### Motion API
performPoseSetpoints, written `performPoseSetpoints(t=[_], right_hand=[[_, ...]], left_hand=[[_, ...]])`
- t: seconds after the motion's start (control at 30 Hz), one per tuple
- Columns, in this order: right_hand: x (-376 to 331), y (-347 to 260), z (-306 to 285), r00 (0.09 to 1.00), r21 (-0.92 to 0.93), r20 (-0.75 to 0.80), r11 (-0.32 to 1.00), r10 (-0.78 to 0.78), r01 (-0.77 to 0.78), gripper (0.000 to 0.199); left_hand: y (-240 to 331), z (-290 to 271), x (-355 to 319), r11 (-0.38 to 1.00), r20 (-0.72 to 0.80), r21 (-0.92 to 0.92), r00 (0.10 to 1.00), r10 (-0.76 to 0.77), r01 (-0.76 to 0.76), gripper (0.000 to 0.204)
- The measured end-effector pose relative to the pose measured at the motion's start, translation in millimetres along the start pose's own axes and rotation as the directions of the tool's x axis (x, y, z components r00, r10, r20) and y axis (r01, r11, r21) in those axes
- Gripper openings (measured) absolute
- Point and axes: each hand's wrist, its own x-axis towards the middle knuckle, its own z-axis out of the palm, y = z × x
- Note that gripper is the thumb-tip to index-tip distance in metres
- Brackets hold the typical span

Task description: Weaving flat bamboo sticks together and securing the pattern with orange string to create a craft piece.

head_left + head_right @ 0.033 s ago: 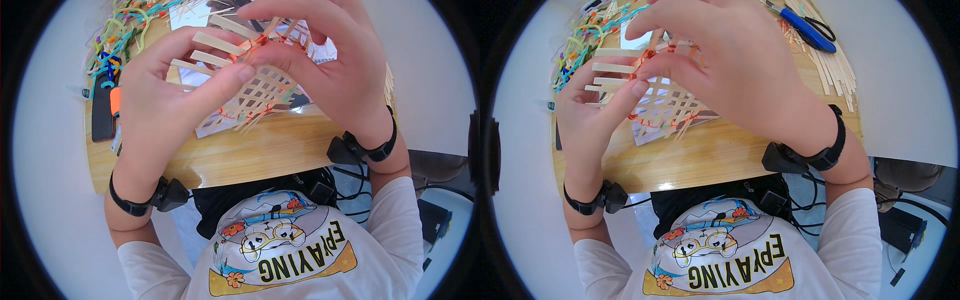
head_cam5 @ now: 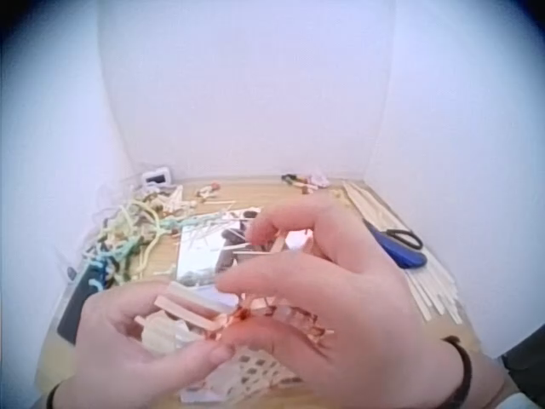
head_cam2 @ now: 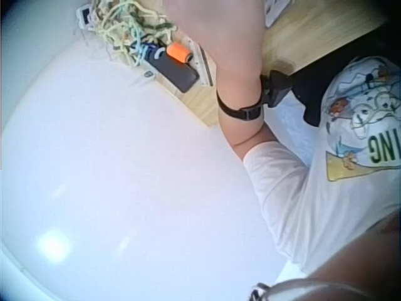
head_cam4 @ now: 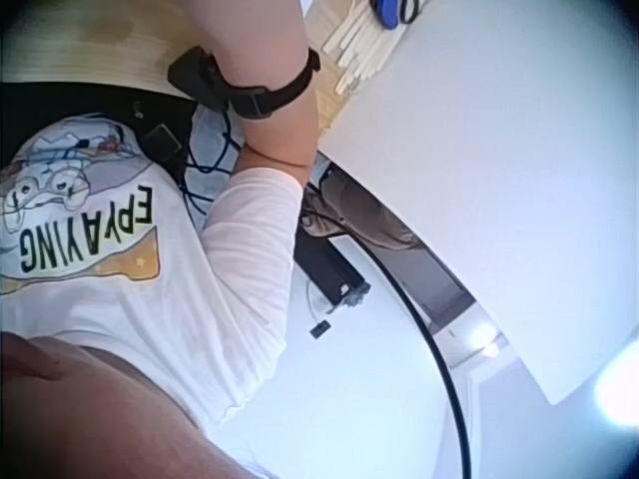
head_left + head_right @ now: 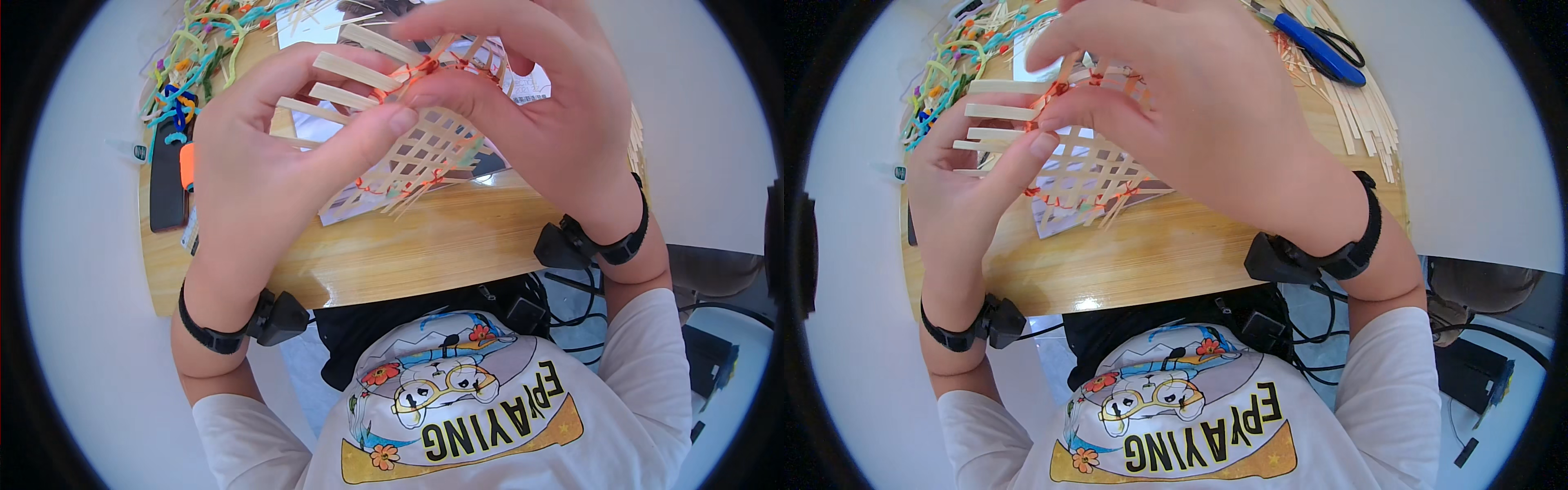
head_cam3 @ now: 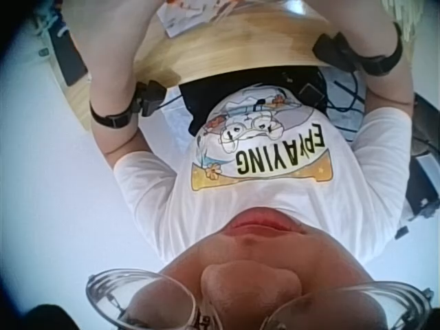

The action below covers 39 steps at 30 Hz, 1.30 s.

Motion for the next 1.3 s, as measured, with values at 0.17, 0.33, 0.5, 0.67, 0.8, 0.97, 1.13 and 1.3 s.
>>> performPoseSetpoints(t=[0.17, 0.33, 0.5, 0.67, 0.8, 0.97, 1.13, 1.3], right_hand=[[1, 0, -1, 1.0, -0.023, -0.002, 1.0, -0.016, 0.016, 0.027], [2, 1, -1, 0.999, -0.05, -0.007, 0.998, -0.035, 0.035, 0.028], [1, 0, -1, 0.998, -0.084, -0.006, 0.995, -0.061, 0.061, 0.029], [1, -3, -1, 0.994, -0.152, -0.003, 0.982, -0.111, 0.109, 0.03], [5, -9, -2, 0.979, -0.284, -0.007, 0.939, -0.203, 0.192, 0.031], [16, -10, -27, 0.906, -0.654, -0.106, 0.715, -0.409, 0.246, 0.032], [19, 24, -86, 0.936, -0.322, -0.331, 0.947, -0.116, 0.004, 0.034], [-4, 80, -73, 0.943, -0.266, -0.201, 0.912, 0.265, -0.313, 0.022]], left_hand=[[1, -2, -2, 1.0, 0.017, -0.007, 0.999, -0.029, 0.029, 0.024], [-4, -6, 5, 0.997, 0.077, -0.032, 0.994, 0.079, -0.076, 0.024], [1, -6, 1, 0.995, 0.069, -0.09, 0.997, -0.04, 0.046, 0.026], [3, -6, 2, 0.978, 0.062, -0.152, 0.989, -0.137, 0.145, 0.026], [0, -5, 1, 0.986, 0.056, -0.1, 0.99, -0.127, 0.132, 0.025], [-5, -12, 3, 0.94, 0.01, -0.236, 0.968, -0.252, 0.247, 0.019], [-28, -26, 18, 0.96, -0.174, -0.159, 0.95, -0.258, 0.232, 0.025], [-41, -32, 23, 0.945, -0.195, -0.201, 0.935, -0.295, 0.256, 0.026]])
